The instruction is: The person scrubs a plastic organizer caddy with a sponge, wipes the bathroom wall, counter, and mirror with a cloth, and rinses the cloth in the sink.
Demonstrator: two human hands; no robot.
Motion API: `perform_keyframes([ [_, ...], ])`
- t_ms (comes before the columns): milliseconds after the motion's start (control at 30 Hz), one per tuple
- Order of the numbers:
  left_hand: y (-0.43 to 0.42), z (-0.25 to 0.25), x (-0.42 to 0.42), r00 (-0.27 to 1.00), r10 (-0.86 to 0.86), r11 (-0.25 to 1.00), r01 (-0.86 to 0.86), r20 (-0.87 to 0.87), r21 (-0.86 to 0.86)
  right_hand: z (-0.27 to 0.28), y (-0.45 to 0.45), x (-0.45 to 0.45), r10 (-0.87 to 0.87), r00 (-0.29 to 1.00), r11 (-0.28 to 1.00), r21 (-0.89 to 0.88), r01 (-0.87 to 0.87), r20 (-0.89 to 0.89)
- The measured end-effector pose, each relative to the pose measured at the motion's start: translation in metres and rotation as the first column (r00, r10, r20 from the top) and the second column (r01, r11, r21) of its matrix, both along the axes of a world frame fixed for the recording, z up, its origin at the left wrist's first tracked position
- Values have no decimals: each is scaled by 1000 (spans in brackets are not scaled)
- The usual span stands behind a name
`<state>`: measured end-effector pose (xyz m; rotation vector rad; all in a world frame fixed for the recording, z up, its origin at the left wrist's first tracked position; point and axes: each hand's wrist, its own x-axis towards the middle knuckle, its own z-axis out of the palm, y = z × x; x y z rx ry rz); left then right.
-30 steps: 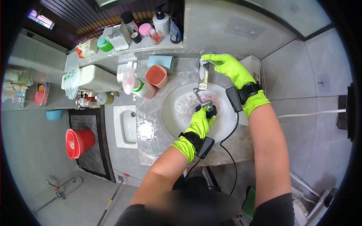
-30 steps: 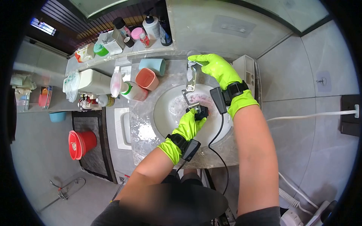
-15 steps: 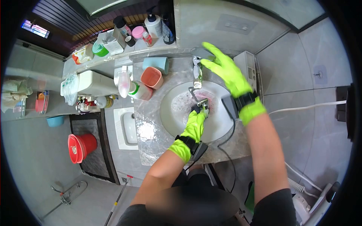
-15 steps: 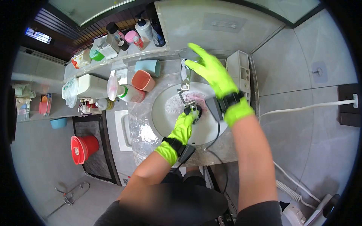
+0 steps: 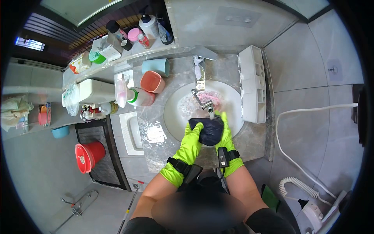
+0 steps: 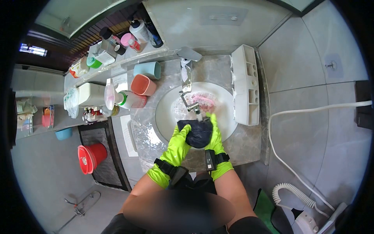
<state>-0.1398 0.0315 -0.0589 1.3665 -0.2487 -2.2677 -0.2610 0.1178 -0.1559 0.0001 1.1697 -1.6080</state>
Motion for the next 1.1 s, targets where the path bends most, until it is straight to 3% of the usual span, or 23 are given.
perform_keyframes([
  [33,-1,2,1,999,-43,999,43,9,18,27,-13,2,-55,986,993,98,71,-157],
  [67,-3,2,-4,988,-54,988,74,-143,135,54,-27,5,-85,948,968,199,151,-306],
  [100,-6,1,-12,956,-46,962,121,-291,246,84,-39,4,-82,947,955,246,164,-310],
  [133,-5,0,-18,904,-16,920,181,-427,349,96,-44,7,-77,947,939,297,174,-310],
  [167,-8,-13,-27,905,33,941,115,-424,318,96,-48,15,-228,968,944,219,247,-105],
  [200,-11,-26,-36,902,83,957,47,-425,287,98,-51,23,-252,968,955,159,250,-11],
  [267,-18,-85,-34,866,-34,956,173,-499,235,90,-45,29,-15,945,963,248,101,-327],
  [300,-19,-158,-30,678,-27,962,217,-735,165,79,-41,30,73,708,991,132,29,-703],
  [333,-30,-72,-46,911,-30,935,171,-412,310,79,-40,32,104,552,988,148,36,-827],
  [400,-16,-81,-41,965,-119,973,160,-235,167,78,-39,27,21,527,999,33,14,-850],
  [467,-1,-80,-39,985,-111,977,133,-134,168,82,-44,14,225,617,935,346,83,-755],
  [500,9,-76,-41,993,-98,988,105,-65,115,62,-46,-3,164,799,968,249,-18,-579],
  [533,17,-89,-34,988,-146,989,147,-44,28,36,-45,-18,278,885,911,395,-119,-374],
  [567,13,-84,-32,983,-181,983,181,-19,-12,37,-45,-21,211,922,939,329,-99,-324],
  [700,-10,-56,-34,930,-368,930,368,2,4,28,-38,-19,-45,972,995,74,64,-232],
  [800,-31,-65,-36,979,-168,986,167,-115,-18,75,-35,-12,-81,996,979,183,88,-49],
  [833,-29,-84,-36,984,-159,987,157,-84,-32,66,-34,-14,4,989,969,243,33,-151],
  [933,-45,3,-28,843,-403,792,517,-357,325,80,-31,5,78,798,987,158,22,-598],
  [967,-35,-24,-36,924,-232,841,347,-303,416,86,-34,2,49,511,998,17,-67,-858],
  [1000,-35,-49,-29,818,-219,861,418,-531,289,94,-35,-7,145,322,975,80,-206,-935],
  [1067,-41,-34,-41,872,-243,909,357,-425,214,112,-28,-7,199,67,964,183,-192,-978],
  [1100,-36,-16,-48,918,-247,935,309,-310,171,110,-29,-9,193,105,962,167,-217,-975],
])
